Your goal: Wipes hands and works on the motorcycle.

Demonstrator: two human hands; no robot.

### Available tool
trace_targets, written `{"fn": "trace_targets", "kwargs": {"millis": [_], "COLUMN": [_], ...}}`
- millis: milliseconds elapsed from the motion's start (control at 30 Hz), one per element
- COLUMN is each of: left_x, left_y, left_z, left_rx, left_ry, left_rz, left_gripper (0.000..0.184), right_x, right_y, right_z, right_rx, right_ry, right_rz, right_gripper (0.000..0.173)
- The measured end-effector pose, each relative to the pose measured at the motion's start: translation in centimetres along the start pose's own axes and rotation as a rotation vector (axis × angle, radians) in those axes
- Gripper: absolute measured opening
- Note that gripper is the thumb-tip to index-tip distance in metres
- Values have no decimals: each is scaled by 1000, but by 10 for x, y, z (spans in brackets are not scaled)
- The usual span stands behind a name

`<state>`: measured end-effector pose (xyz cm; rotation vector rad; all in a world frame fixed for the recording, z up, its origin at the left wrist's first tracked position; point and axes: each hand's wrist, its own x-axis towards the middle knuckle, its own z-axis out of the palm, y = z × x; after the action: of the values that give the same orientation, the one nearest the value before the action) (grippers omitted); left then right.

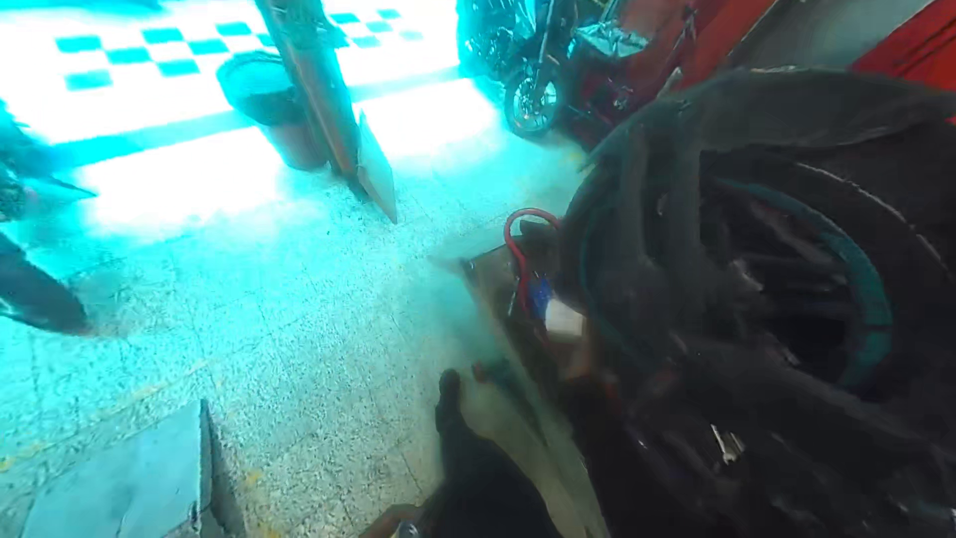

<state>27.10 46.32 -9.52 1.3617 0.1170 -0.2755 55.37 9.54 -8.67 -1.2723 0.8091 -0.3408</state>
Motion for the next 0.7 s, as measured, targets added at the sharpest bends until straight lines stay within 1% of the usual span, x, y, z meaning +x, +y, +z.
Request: {"fn": "trace_targets", "kwargs": {"millis": [67, 100, 133, 200, 267, 333, 367, 400, 433, 467, 500, 533, 600, 700], "left_x": [42, 61, 84, 130, 171, 206, 224, 242, 261, 278, 294, 310, 343, 389], "left_y": [26, 41, 53, 68, 82, 95, 101, 105, 110, 112, 113, 115, 126, 170], "left_z": [-4, -5, -7, -6, -4, 2, 4, 4, 2, 0, -2, -4, -3, 17], "left_rx": [-55, -94, -135, -170, -151, -99, -73, -49, -29, -29, -49, -84, -172, -195], "left_ry": [75, 106, 108, 128, 195, 235, 230, 211, 180, 141, 86, 18, -98, -134], "left_rz": [-68, -117, -152, -188, -246, -320, -344, -362, -378, -385, -388, -390, -439, -605], "left_gripper": [28, 28, 31, 36, 41, 45, 46, 46, 45, 45, 47, 49, 55, 43], "right_x": [36, 47, 56, 65, 55, 40, 33, 29, 29, 36, 49, 68, 119, 187], "right_y": [14, 25, 35, 43, 38, 37, 33, 26, 16, 7, 2, -1, -2, -2], "right_z": [9, 6, 1, -5, -5, -3, 2, 11, 26, 44, 63, 84, 128, 178], "right_rx": [145, 164, 116, -176, -504, -731, -798, -841, -858, -854, -836, -816, -786, -763], "right_ry": [97, 128, 164, 230, 216, 217, 214, 209, 178, 129, 83, 52, 70, 128], "right_rz": [151, 181, 176, 116, 53, -64, -136, -208, -261, -305, -339, -347, -337, -257], "right_gripper": [56, 56, 57, 59, 58, 73, 77, 73, 63, 48, 38, 35, 37, 43]}}
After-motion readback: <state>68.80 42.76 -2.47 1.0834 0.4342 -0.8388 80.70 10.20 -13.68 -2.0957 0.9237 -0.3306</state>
